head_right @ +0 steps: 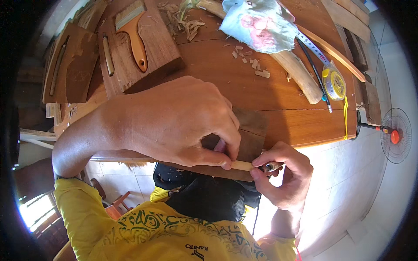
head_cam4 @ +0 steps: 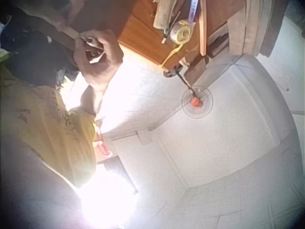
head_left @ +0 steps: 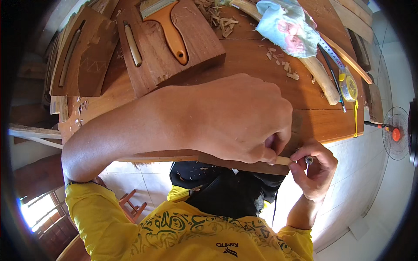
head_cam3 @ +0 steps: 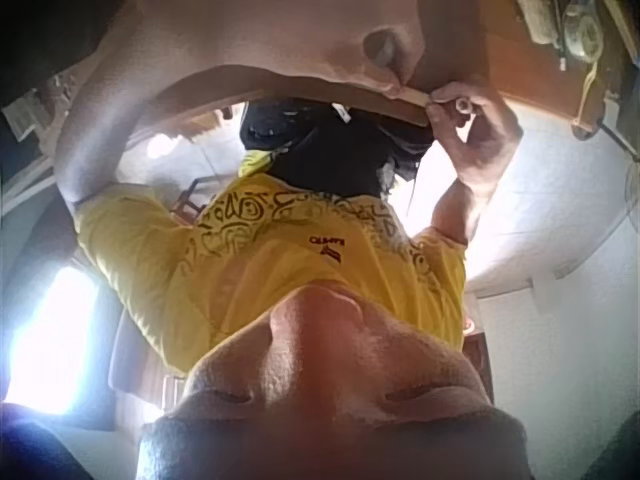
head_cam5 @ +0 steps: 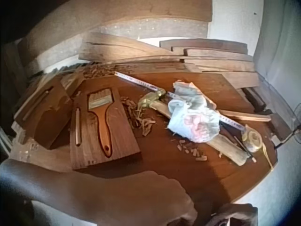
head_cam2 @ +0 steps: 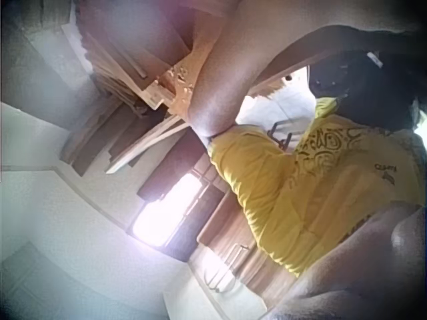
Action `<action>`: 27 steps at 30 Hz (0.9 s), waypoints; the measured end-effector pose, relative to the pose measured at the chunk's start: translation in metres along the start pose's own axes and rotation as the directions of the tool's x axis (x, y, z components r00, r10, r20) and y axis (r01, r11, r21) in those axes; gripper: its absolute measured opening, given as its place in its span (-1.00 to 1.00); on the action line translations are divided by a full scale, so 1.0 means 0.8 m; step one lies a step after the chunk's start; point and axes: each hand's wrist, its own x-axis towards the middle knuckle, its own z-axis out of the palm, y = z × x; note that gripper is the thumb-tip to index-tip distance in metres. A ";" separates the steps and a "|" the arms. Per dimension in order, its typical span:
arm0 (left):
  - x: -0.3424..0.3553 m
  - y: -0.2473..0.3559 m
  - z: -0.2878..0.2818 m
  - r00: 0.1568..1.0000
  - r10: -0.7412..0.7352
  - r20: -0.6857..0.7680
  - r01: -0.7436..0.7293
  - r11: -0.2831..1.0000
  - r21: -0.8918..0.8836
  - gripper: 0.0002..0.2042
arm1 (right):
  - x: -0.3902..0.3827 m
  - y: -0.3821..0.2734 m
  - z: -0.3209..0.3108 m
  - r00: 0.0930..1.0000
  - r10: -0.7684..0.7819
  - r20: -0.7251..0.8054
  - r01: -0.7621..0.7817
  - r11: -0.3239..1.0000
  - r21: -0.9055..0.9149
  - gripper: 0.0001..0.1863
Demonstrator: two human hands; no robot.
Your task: Marking and assembling small wood pieces on a workshop table.
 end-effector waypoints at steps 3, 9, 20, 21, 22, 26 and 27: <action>-0.001 -0.001 0.000 1.000 0.000 0.009 0.000 1.000 -0.017 -0.84 | 0.000 0.002 -0.001 1.000 -0.009 0.022 0.009 1.000 0.003 -0.73; -0.002 -0.002 0.001 1.000 -0.008 0.026 0.008 1.000 0.014 -0.85 | 0.002 0.003 -0.002 0.998 -0.038 0.041 0.036 0.998 0.047 -0.75; -0.001 0.000 -0.002 1.000 0.021 -0.004 -0.021 1.000 -0.014 -0.87 | 0.005 0.009 -0.005 0.994 -0.034 0.101 0.031 0.999 0.030 -0.79; -0.001 0.001 -0.002 1.000 0.018 0.014 -0.018 1.000 -0.017 -0.87 | 0.005 0.010 -0.005 0.995 -0.036 0.098 0.032 0.999 0.043 -0.79; -0.001 0.001 -0.002 0.999 0.035 0.001 -0.035 0.999 -0.010 -0.87 | 0.004 0.010 -0.005 0.994 -0.034 0.102 0.028 0.998 0.053 -0.79; -0.003 0.000 0.000 0.998 0.055 -0.011 -0.055 0.998 -0.021 -0.86 | 0.004 0.011 -0.004 0.994 -0.046 0.096 0.041 0.998 0.046 -0.80; -0.003 0.000 0.000 0.999 0.053 -0.008 -0.054 0.998 -0.019 -0.86 | 0.005 0.011 -0.004 0.993 -0.044 0.112 0.039 0.998 0.052 -0.80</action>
